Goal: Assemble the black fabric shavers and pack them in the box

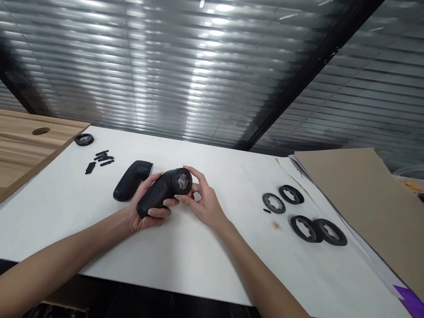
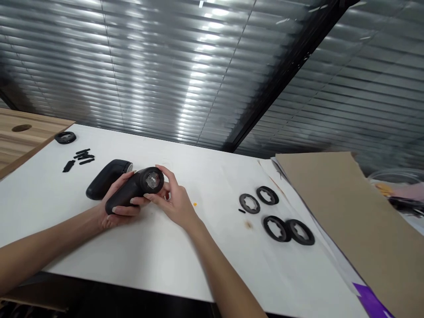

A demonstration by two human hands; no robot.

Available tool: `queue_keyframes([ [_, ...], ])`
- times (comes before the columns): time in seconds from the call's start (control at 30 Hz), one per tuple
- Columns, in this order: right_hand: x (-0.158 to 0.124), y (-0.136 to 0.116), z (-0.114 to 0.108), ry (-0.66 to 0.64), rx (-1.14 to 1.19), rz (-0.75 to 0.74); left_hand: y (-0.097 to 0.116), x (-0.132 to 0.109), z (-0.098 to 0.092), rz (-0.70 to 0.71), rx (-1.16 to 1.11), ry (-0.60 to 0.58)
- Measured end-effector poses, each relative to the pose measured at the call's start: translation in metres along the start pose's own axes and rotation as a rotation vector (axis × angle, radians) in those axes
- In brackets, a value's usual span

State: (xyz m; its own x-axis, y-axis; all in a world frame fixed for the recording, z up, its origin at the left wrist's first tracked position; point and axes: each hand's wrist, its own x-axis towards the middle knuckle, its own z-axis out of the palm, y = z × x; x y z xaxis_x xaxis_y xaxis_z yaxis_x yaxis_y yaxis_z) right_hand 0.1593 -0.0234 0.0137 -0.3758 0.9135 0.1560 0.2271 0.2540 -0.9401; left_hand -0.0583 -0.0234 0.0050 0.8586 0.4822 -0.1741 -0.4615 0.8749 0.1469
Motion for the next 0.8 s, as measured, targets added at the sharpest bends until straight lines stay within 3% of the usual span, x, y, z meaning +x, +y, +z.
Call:
queue_keyframes([
  [0.8, -0.001, 0.0025, 0.0052, 0.054, 0.012, -0.004, -0.002, 0.0002, 0.0055, 0.006, -0.015, 0.07],
])
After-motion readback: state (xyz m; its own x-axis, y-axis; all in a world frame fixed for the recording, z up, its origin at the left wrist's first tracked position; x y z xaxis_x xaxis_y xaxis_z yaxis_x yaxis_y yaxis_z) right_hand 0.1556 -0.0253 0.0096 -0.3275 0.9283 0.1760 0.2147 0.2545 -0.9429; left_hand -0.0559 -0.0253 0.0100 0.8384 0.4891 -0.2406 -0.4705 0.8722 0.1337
